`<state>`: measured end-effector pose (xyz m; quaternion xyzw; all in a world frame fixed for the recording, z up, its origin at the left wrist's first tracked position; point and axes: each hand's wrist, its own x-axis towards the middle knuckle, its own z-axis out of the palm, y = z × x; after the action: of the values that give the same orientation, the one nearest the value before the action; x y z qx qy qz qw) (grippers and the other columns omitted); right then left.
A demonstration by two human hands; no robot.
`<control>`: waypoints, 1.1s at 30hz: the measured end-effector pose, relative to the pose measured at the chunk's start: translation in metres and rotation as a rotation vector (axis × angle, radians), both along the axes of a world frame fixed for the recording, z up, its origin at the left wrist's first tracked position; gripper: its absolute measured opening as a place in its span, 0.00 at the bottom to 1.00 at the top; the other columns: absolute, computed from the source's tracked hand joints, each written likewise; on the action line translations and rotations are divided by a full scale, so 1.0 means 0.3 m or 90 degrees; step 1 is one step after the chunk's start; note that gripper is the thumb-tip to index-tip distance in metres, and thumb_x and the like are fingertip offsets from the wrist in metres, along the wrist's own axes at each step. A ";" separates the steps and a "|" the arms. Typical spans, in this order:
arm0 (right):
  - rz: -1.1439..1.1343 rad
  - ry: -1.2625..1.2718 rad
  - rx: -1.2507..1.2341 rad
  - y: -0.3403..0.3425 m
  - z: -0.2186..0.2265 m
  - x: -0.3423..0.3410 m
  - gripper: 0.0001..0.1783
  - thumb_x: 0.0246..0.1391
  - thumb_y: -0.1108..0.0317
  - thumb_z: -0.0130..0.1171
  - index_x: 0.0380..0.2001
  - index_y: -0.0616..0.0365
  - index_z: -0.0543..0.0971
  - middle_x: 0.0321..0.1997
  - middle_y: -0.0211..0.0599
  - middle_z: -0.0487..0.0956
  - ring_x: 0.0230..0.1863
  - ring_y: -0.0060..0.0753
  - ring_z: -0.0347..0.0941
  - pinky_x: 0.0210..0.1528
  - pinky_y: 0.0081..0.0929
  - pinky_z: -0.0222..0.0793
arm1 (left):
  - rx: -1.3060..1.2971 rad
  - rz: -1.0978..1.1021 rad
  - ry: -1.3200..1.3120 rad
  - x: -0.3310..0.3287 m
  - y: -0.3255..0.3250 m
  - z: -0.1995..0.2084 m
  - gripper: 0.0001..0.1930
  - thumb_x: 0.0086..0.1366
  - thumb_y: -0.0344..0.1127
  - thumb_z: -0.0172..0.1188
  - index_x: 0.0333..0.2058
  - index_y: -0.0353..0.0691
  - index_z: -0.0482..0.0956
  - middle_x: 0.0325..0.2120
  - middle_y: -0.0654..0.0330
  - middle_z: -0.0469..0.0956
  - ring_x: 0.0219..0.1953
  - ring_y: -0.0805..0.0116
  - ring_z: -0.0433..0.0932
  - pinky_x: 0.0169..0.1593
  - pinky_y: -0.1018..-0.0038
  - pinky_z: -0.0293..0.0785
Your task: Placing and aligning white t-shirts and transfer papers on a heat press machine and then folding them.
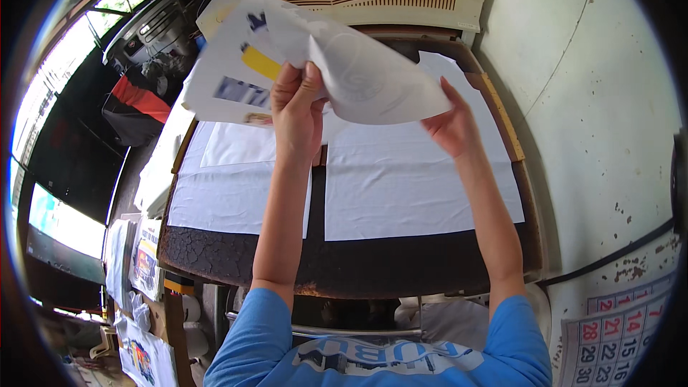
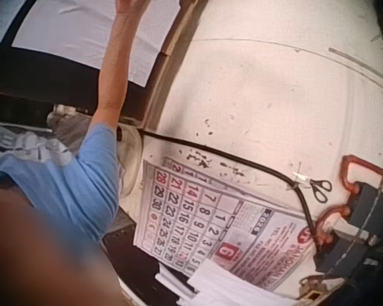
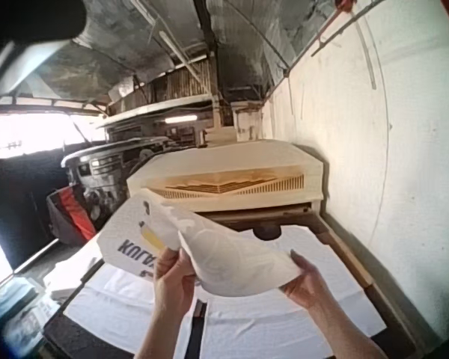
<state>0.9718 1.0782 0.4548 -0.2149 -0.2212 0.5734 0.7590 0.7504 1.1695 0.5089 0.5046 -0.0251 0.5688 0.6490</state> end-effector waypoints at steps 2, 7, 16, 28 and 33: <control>-0.114 -0.003 0.044 -0.002 -0.011 0.119 0.17 0.52 0.64 0.53 0.43 0.62 0.70 0.43 0.34 0.74 0.46 0.27 0.70 0.41 0.23 0.70 | 0.027 -0.023 0.003 0.051 0.035 -0.031 0.11 0.63 0.31 0.48 0.43 0.39 0.72 0.36 0.62 0.76 0.36 0.75 0.74 0.40 0.78 0.70; -0.245 -0.101 -0.056 -0.119 -0.173 0.319 0.16 0.46 0.72 0.58 0.41 0.62 0.71 0.37 0.30 0.74 0.36 0.20 0.70 0.31 0.18 0.66 | -0.103 0.029 0.193 0.149 0.064 -0.284 0.09 0.61 0.29 0.48 0.39 0.37 0.74 0.33 0.63 0.76 0.34 0.74 0.75 0.38 0.74 0.73; -0.430 -0.455 -0.482 -0.186 -0.547 0.429 0.07 0.40 0.76 0.56 0.26 0.66 0.73 0.19 0.37 0.72 0.13 0.25 0.68 0.12 0.20 0.64 | -0.231 0.206 0.691 0.275 0.091 -0.794 0.18 0.53 0.28 0.56 0.44 0.29 0.69 0.22 0.52 0.76 0.13 0.69 0.73 0.13 0.76 0.68; -0.497 -0.573 -0.473 -0.072 -0.529 0.440 0.15 0.40 0.80 0.50 0.36 0.72 0.71 0.22 0.43 0.75 0.16 0.30 0.73 0.16 0.23 0.71 | -0.104 0.276 0.672 0.318 0.191 -0.788 0.17 0.49 0.24 0.53 0.41 0.33 0.74 0.30 0.50 0.77 0.22 0.64 0.78 0.23 0.75 0.76; -0.521 -0.580 -0.479 -0.058 -0.539 0.446 0.19 0.40 0.81 0.51 0.41 0.72 0.69 0.22 0.44 0.75 0.15 0.30 0.73 0.16 0.24 0.71 | -0.097 0.292 0.714 0.343 0.215 -0.784 0.12 0.49 0.25 0.52 0.34 0.33 0.78 0.32 0.49 0.77 0.29 0.61 0.79 0.30 0.74 0.76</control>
<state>1.1056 1.0607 0.2933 -0.7457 -0.2051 0.1336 0.6197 0.8534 1.2340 0.2736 0.6717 0.4706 0.3421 0.4586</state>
